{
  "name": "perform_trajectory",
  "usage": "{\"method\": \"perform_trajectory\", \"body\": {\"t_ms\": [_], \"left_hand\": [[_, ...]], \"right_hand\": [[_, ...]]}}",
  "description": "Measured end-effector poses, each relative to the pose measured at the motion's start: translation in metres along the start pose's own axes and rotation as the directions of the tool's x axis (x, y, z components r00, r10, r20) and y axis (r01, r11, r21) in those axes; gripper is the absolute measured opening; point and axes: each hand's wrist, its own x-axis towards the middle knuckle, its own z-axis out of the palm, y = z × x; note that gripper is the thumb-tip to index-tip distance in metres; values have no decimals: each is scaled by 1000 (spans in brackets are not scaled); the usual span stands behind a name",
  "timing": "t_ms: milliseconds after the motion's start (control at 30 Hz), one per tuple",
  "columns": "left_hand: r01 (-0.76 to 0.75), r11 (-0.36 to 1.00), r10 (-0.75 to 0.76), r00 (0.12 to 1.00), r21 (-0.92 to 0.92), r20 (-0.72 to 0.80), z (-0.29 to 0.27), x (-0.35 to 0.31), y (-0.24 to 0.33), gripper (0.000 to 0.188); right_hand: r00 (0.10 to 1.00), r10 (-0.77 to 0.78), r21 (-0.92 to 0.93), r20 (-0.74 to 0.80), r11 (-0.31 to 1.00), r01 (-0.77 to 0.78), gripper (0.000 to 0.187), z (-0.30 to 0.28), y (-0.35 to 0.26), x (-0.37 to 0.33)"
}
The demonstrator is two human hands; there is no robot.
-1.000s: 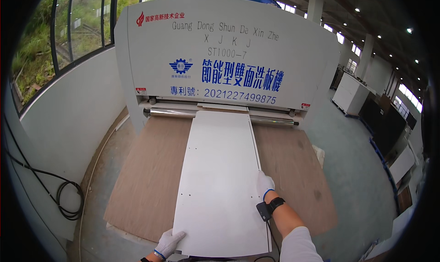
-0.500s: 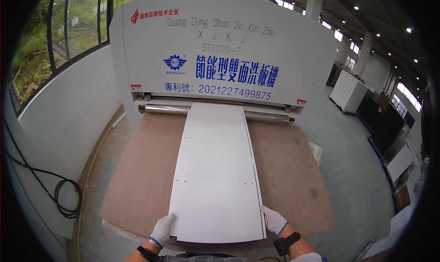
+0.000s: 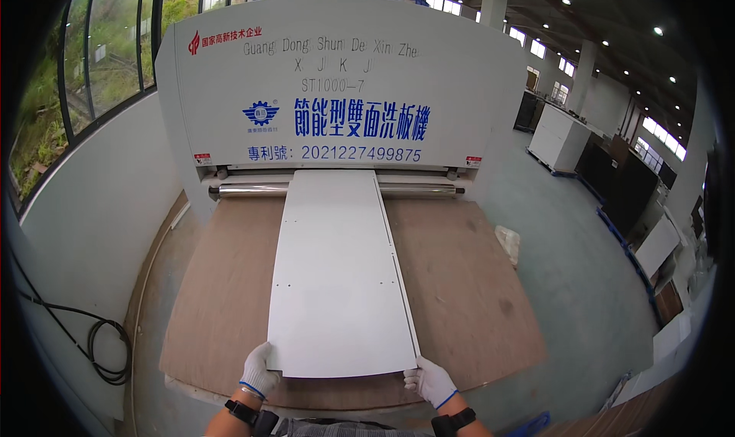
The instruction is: Repeatedly pick up white boards from a pallet and feed them into a processing machine.
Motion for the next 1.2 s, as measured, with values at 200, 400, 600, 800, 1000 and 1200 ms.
{"method": "perform_trajectory", "body": {"t_ms": [200,400,600,800,1000,1200], "left_hand": [[59,998,-56,988,-17,147,10,2,10,27],[5,999,6,976,-51,217,13,17,23,31],[6,998,13,956,-66,292,23,34,30,34],[-67,995,88,943,-78,321,26,52,32,37],[-120,992,126,949,-39,288,21,85,33,37],[-334,935,312,934,119,174,7,125,41,36]], "right_hand": [[995,-98,65,-31,993,100,31,19,-5,0],[993,-105,184,55,978,93,33,23,-8,17],[983,-181,306,32,938,163,30,36,-13,23],[975,-222,286,21,936,207,29,42,-14,40],[951,-304,374,58,890,261,24,58,-15,36],[914,-399,424,71,842,334,29,44,-18,13]]}}
